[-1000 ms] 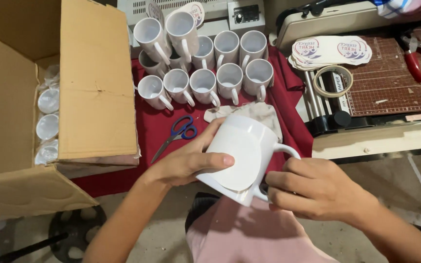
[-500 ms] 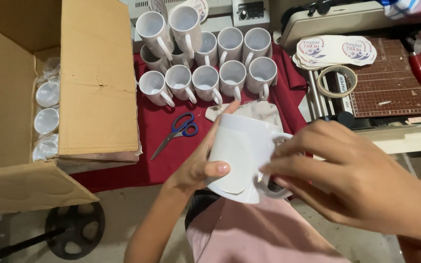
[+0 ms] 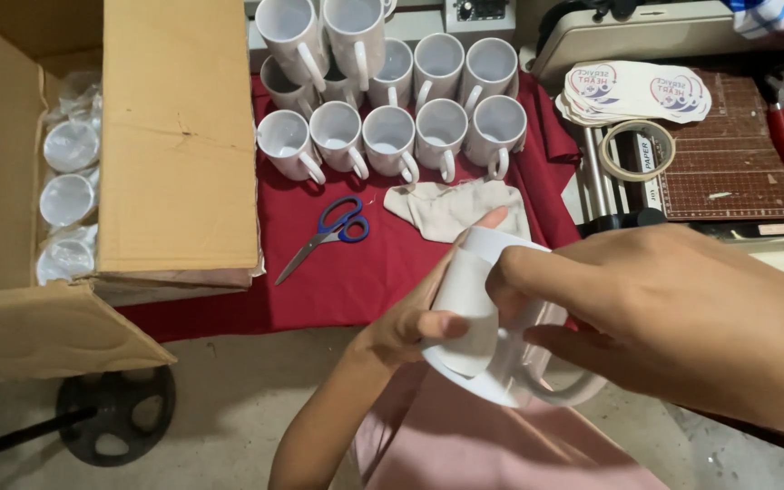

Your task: Wrapping sublimation paper templates around white mugs and organizing them into a divided box.

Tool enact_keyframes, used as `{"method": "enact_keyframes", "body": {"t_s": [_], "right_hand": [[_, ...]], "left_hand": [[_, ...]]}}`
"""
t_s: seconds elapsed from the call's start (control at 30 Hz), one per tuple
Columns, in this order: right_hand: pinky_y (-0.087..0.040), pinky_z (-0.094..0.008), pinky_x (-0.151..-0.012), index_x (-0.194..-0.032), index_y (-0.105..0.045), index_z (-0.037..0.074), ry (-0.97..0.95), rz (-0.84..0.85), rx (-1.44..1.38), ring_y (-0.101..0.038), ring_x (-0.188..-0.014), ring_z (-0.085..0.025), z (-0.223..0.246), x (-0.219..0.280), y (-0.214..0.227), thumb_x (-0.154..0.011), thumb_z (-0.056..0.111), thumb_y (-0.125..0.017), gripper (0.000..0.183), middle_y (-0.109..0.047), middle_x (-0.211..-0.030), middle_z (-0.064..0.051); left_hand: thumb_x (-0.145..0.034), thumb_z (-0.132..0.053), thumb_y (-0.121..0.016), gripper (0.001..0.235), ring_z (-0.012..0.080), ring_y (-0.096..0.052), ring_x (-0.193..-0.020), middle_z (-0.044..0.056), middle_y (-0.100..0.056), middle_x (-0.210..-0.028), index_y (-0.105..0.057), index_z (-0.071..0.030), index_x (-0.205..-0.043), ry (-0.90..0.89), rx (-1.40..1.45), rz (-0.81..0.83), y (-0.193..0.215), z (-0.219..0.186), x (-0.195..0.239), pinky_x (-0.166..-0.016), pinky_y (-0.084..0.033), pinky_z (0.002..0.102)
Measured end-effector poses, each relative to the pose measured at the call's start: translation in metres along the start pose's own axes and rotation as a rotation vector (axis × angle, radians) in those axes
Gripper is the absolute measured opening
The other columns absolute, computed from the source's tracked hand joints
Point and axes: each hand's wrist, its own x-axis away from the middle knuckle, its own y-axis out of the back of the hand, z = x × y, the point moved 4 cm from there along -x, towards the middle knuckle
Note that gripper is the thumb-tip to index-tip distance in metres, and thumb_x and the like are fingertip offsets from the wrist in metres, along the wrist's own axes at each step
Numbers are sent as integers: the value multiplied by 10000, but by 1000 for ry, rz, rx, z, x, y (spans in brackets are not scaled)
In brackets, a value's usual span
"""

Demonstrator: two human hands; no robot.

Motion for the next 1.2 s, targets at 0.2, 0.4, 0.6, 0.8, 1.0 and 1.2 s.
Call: {"method": "enact_keyframes", "body": {"t_s": [0.2,0.4,0.6,0.8,1.0,1.2], "right_hand": [[-501,-473,-608,-1083,-550,253,21,-6,49,-712,-719,-273,8,-4,0,-868,366,-696,283,-689,-738,22],[-518,-450,-594,-1063,-591,266,163,-91,51,-714,-703,-254,4,-3,-7,-849,348,-723,265,-687,-707,36],[-494,-432,-526,-1043,-606,214,275,-277,92,-701,-675,-256,10,1,-2,-816,307,-711,267,-692,-722,43],[-513,-409,-601,-1030,-622,249,239,-223,173,-707,-697,-191,6,4,-9,-784,361,-714,286,-694,-720,103],[-498,-424,-583,-1028,-627,251,306,-207,139,-684,-690,-220,9,-1,-5,-739,306,-734,314,-692,-759,85],[-517,-420,-596,-1010,-670,260,285,-268,141,-705,-715,-210,9,0,-6,-828,357,-745,219,-692,-743,74]], "left_hand": [[-668,-489,-890,1452,266,-427,-1449,160,-369,-1579,12,-83,-1731,7,22,18,3,2,0,-1235,-338,403],[-662,-482,-885,1457,277,-438,-1425,161,-383,-1549,22,-98,-1736,24,18,31,4,0,3,-1226,-348,413],[-660,-512,-863,1437,291,-394,-1479,171,-353,-1583,-10,-64,-1726,29,-9,24,3,-2,2,-1259,-309,429],[-643,-532,-848,1430,311,-354,-1518,176,-318,-1607,-25,-62,-1713,38,-35,7,3,-4,5,-1278,-289,461],[-658,-538,-836,1420,307,-336,-1543,176,-309,-1629,-33,-39,-1717,2,-73,13,6,-4,6,-1299,-268,454],[-683,-503,-896,1417,299,-344,-1524,163,-328,-1601,-33,-47,-1711,29,-9,35,3,-5,6,-1294,-267,448]]}}
